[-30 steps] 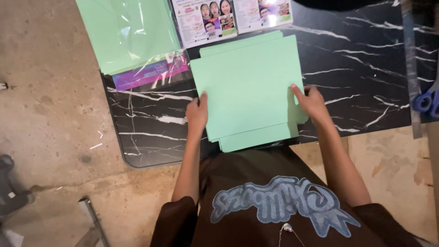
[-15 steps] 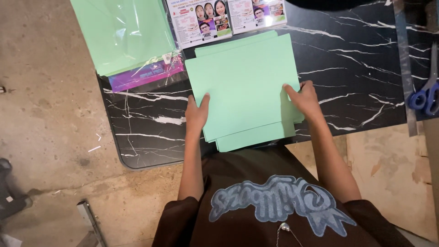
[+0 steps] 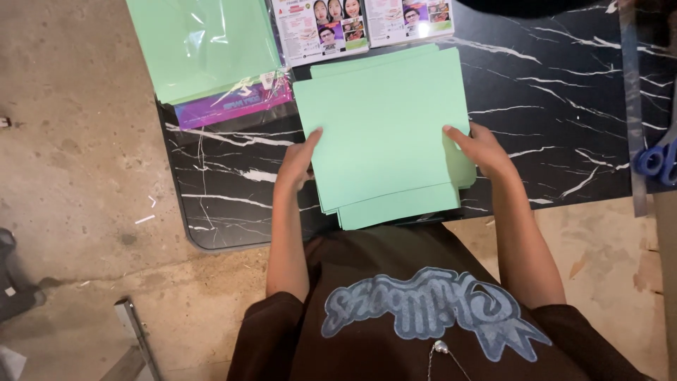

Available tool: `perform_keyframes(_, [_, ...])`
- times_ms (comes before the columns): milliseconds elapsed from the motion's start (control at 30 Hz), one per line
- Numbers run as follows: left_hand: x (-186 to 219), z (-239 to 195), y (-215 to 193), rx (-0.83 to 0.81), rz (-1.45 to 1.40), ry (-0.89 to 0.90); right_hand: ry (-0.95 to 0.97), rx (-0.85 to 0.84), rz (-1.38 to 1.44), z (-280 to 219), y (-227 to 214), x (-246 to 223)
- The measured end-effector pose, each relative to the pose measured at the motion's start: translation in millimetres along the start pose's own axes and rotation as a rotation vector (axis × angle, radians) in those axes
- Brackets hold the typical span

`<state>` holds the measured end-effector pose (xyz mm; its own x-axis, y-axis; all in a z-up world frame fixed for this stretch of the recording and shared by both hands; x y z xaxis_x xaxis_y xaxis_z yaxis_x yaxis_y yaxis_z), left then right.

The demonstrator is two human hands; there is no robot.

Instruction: The person stacks light green papers on a black marble-patterned table. They pick up individual sheets from a pile, align them, and place them onto a growing stack, occasionally adjusting the pile to ensure neatness.

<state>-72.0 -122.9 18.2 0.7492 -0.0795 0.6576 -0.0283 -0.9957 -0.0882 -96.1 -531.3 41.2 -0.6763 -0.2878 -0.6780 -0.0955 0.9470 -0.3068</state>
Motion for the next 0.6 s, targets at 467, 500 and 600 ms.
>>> perform_keyframes(467, [-27, -9, 20, -0.153, -0.496, -0.059, -0.206, 0.005, 0.149, -15, 12, -17])
perform_keyframes(500, [-36, 1, 19, -0.095, -0.419, -0.050, -0.162, 0.066, 0.106, -20, 10, -19])
perform_keyframes(600, [-45, 3, 16, 0.022, -0.243, -0.036, -0.164, 0.126, 0.033, -26, 6, -18])
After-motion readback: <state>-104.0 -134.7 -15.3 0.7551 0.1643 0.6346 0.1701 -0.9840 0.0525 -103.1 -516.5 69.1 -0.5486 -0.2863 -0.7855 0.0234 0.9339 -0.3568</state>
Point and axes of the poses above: each hand's wrist, its own z-axis towards the middle knuckle, its own y-axis out of the palm, x = y × z, the point moved 8 cm from there along z, towards the middle knuckle, and after that the axes turned 2 degrees about y, right-handed, at the moved point
